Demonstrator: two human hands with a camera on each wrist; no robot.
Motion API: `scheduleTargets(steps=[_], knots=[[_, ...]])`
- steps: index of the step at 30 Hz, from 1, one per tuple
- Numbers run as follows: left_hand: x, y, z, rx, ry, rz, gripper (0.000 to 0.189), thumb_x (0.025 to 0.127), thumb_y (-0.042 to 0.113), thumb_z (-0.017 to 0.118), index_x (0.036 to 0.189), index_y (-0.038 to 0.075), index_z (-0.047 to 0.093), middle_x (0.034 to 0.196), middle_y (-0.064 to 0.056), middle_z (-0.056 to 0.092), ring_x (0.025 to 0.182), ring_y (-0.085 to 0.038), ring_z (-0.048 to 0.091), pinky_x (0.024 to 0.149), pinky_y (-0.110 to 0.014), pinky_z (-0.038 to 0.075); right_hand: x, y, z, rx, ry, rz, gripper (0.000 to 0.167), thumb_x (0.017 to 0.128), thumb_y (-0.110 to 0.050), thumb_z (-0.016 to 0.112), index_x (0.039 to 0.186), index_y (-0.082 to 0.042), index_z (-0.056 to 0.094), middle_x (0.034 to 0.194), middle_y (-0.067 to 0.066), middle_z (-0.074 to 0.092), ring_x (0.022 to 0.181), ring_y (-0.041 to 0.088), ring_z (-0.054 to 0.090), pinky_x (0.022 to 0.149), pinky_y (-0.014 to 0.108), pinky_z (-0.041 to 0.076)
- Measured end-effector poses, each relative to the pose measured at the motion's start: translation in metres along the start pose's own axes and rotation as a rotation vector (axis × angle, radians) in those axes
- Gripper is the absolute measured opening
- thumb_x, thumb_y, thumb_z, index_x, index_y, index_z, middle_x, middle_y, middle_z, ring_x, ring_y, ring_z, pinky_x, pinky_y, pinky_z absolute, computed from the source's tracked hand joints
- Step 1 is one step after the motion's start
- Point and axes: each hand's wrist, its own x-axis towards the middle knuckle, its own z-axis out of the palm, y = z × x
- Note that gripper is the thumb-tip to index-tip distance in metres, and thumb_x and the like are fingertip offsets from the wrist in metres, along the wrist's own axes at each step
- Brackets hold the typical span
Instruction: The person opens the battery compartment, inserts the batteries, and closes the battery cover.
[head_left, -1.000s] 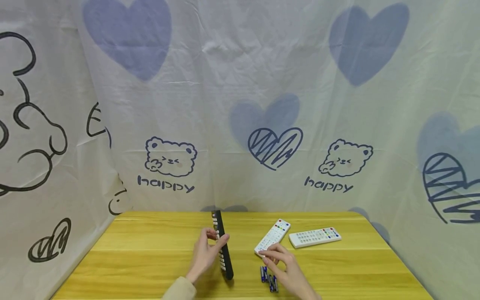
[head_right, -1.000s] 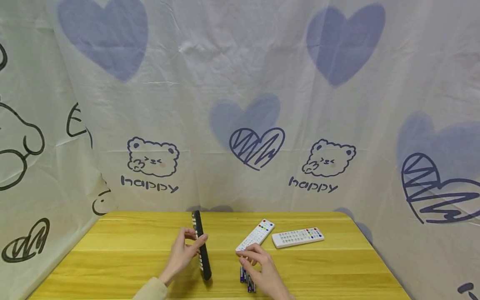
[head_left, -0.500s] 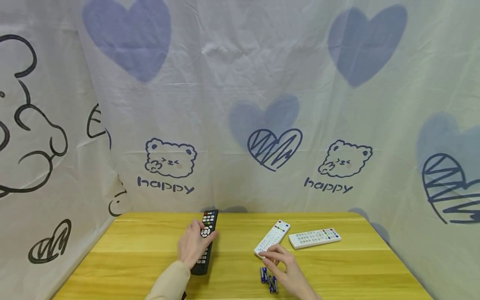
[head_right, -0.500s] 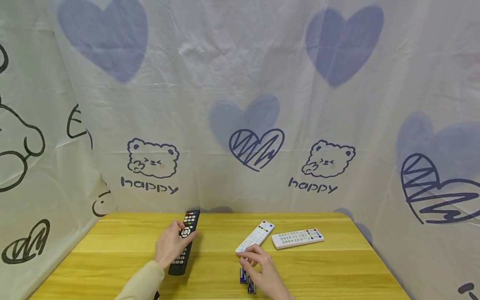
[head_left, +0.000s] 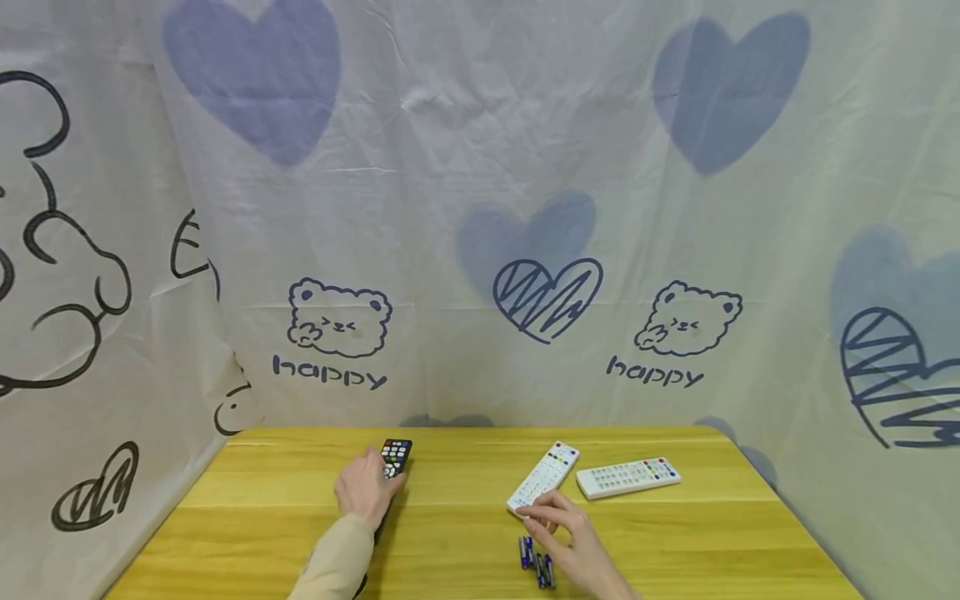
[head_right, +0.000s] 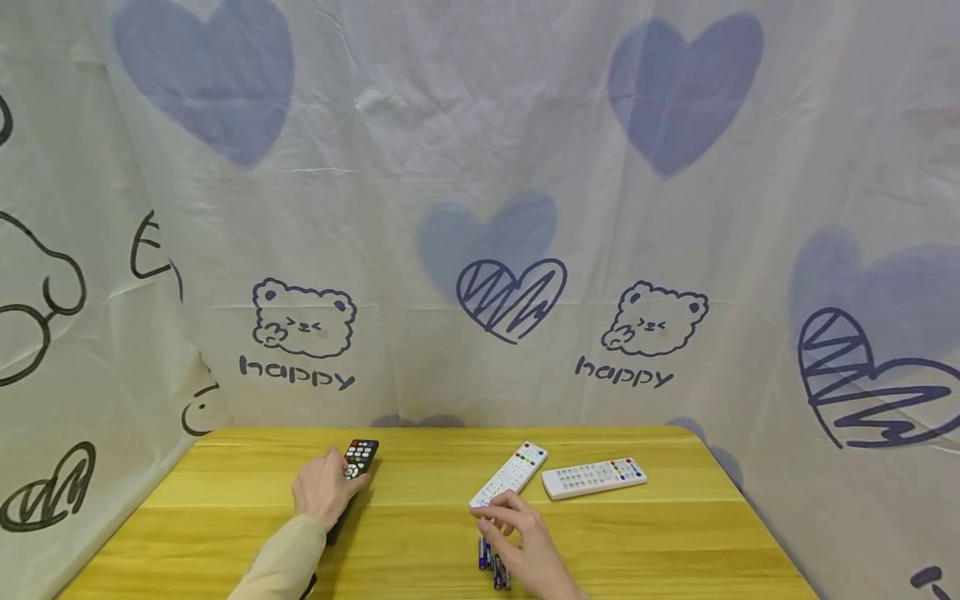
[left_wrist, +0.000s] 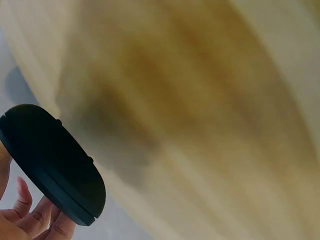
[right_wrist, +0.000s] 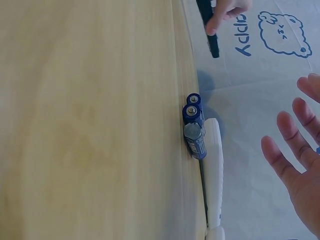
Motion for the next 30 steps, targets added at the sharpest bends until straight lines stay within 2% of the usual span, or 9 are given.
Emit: scheduleTargets(steps=[7,11,15,21,30], knots=[[-0.002,-0.009,0.005,0.05,-0.026,-0.011,0.044,0.076,0.034,0.088,0.066,0.005,0.057,0.067,-0.014,0.065,0.057,-0.025,0.056,0.044,-0.039,0.048,0.001,0.0,0.0,0.003,-0.004,0.02,0.019,0.099,-0.008,0.062,0.11,0.0,0.075,0.094,0.004,0.062,0.077,-0.003,0.051,0.062,0.021,0.05],[-0.004,-0.011,0.01,0.069,-0.026,0.01,0.04,0.076,0.032,0.088,0.077,-0.001,0.066,0.074,-0.021,0.069,0.06,-0.031,0.06,0.046,-0.043,0.051,0.001,0.0,-0.001,-0.003,-0.012,0.039,0.02,0.099,-0.01,0.061,0.11,-0.001,0.075,0.094,0.004,0.062,0.078,-0.004,0.05,0.062,0.021,0.05],[-0.007,-0.014,0.015,0.066,-0.021,0.026,0.037,0.078,0.03,0.087,0.083,-0.001,0.066,0.077,-0.023,0.068,0.064,-0.035,0.061,0.049,-0.046,0.052,0.001,-0.001,-0.001,0.001,-0.022,0.056,0.02,0.1,-0.011,0.061,0.111,-0.001,0.075,0.095,0.004,0.062,0.077,-0.004,0.05,0.062,0.021,0.049],[-0.008,-0.011,0.013,0.074,-0.037,0.038,0.034,0.08,0.028,0.085,0.079,0.001,0.064,0.073,-0.019,0.067,0.06,-0.031,0.059,0.046,-0.042,0.05,0.001,0.0,-0.002,0.005,-0.027,0.07,0.021,0.1,-0.012,0.06,0.111,-0.001,0.075,0.095,0.004,0.062,0.076,-0.004,0.049,0.061,0.021,0.048],[-0.005,-0.006,0.007,0.046,-0.129,-0.002,0.031,0.079,0.023,0.084,0.07,0.003,0.063,0.065,-0.01,0.06,0.058,-0.025,0.053,0.045,-0.04,0.047,0.0,0.0,-0.002,0.008,-0.037,0.081,0.02,0.101,-0.013,0.06,0.111,-0.006,0.076,0.096,0.004,0.063,0.077,-0.003,0.05,0.062,0.021,0.049]])
